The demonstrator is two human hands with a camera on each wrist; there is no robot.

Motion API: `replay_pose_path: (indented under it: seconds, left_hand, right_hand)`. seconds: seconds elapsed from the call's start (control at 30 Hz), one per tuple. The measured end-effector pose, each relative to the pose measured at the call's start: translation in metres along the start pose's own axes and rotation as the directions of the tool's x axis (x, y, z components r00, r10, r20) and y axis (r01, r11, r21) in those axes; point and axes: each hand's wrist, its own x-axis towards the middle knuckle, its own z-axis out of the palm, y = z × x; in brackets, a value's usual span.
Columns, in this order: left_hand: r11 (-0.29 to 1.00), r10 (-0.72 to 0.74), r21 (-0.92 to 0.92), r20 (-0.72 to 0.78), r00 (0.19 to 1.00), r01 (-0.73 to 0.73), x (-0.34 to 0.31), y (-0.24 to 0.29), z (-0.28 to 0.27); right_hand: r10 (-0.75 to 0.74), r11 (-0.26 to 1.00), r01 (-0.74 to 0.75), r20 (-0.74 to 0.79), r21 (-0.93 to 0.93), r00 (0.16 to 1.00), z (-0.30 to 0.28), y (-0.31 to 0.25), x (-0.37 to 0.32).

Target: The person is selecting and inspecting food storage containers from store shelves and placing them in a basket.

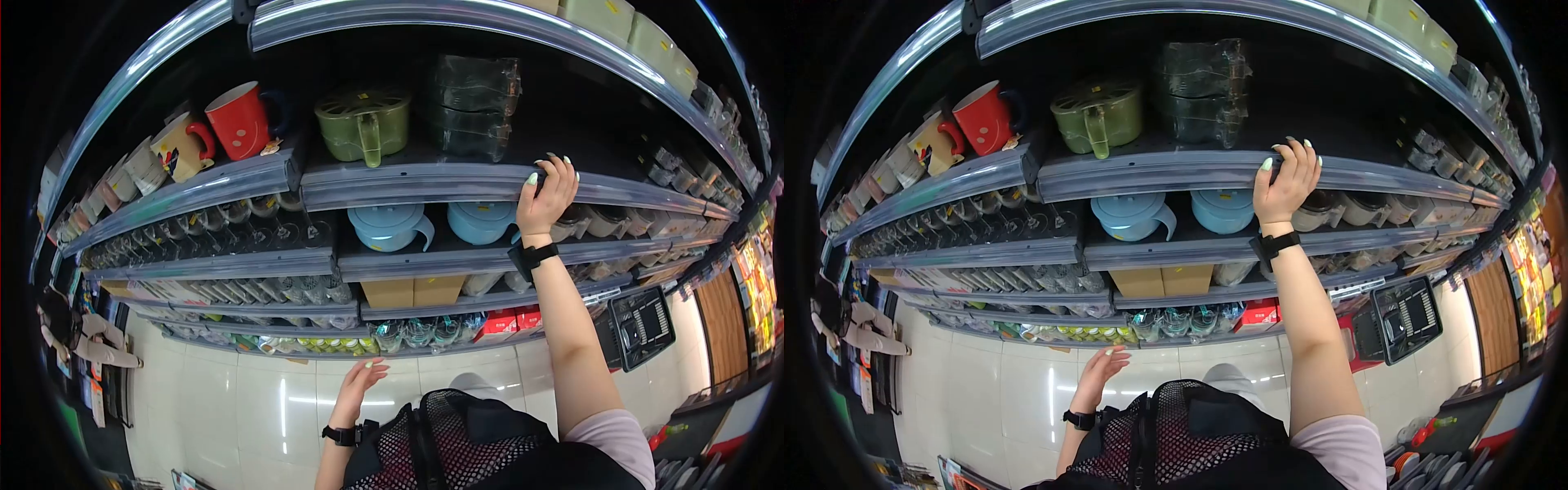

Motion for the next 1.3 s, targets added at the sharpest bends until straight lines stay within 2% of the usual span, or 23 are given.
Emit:
replay_pose_path:
  seconds: [0.27, 0.47, 0.63, 0.73, 0.8, 0.93, 0.97, 1.0, 1.07, 1.13, 1.17, 1.23, 1.27, 1.3]
  left_hand:
    - [0.992, -0.119, -0.036, -0.048, 0.992, 0.117, -0.006, -0.009, -0.010]
    - [1.000, 0.010, -0.016, -0.038, 0.999, -0.010, 0.005, 0.011, -0.003]
    - [0.997, -0.050, -0.054, -0.013, 0.999, 0.049, 0.012, -0.002, -0.008]
    - [0.996, -0.090, 0.018, 0.035, 0.995, 0.089, 0.009, 0.003, -0.007]
    - [0.999, -0.030, -0.013, -0.001, 1.000, 0.030, 0.007, 0.010, -0.007]
    - [0.998, -0.059, -0.040, -0.066, 0.996, 0.057, 0.010, -0.002, -0.011]
    - [0.998, -0.030, -0.052, -0.074, 0.997, 0.026, 0.007, -0.003, -0.010]
    - [0.999, -0.035, -0.028, -0.002, 0.999, 0.035, 0.020, -0.001, -0.004]
    - [0.998, -0.050, -0.049, -0.076, 0.996, 0.046, 0.014, -0.011, -0.008]
    - [0.995, -0.089, 0.027, -0.085, 0.992, 0.092, 0.032, -0.016, 0.004]
    - [0.996, -0.087, 0.022, -0.098, 0.991, 0.089, 0.027, -0.020, 0.007]
    - [0.990, -0.113, 0.084, 0.008, 0.994, 0.112, 0.053, -0.013, 0.032]
    - [0.992, -0.087, 0.098, 0.042, 0.995, 0.082, 0.053, -0.012, 0.035]
    - [0.987, -0.085, 0.145, 0.150, 0.985, 0.063, 0.069, -0.009, 0.053]
  right_hand:
    - [-0.003, 1.000, 0.003, -0.005, -0.001, 1.000, 0.001, 0.002, -0.001]
    - [0.018, 1.000, -0.018, -0.003, 0.021, 1.000, 0.001, -0.001, -0.001]
    - [0.030, 0.999, -0.031, 0.048, 0.021, 0.998, -0.002, -0.002, -0.005]
    - [0.044, 0.999, -0.045, 0.041, 0.029, 0.998, -0.001, -0.006, -0.002]
    - [0.040, 0.999, -0.040, 0.038, 0.015, 0.999, 0.001, -0.005, -0.001]
    - [0.043, 0.999, -0.043, 0.032, -0.009, 0.999, -0.001, -0.004, 0.001]
    - [0.035, 0.999, -0.035, 0.023, -0.029, 0.999, -0.001, -0.006, 0.000]
    - [0.037, 0.999, -0.037, 0.013, -0.024, 0.999, -0.001, -0.006, 0.000]
    - [0.041, 0.999, -0.041, 0.012, -0.014, 0.999, 0.001, -0.003, -0.002]
    - [0.067, 0.997, -0.066, 0.055, -0.028, 0.996, -0.003, -0.005, 0.000]
    - [0.067, 0.997, -0.069, 0.090, 0.026, 0.994, 0.003, -0.023, -0.002]
    - [0.103, 0.995, -0.101, 0.145, -0.024, 0.984, -0.018, 0.001, 0.003]
    - [0.105, 0.994, -0.109, 0.194, 0.007, 0.975, -0.016, -0.008, 0.002]
    - [0.064, 0.988, -0.103, 0.306, 0.112, 0.950, -0.038, -0.006, 0.008]
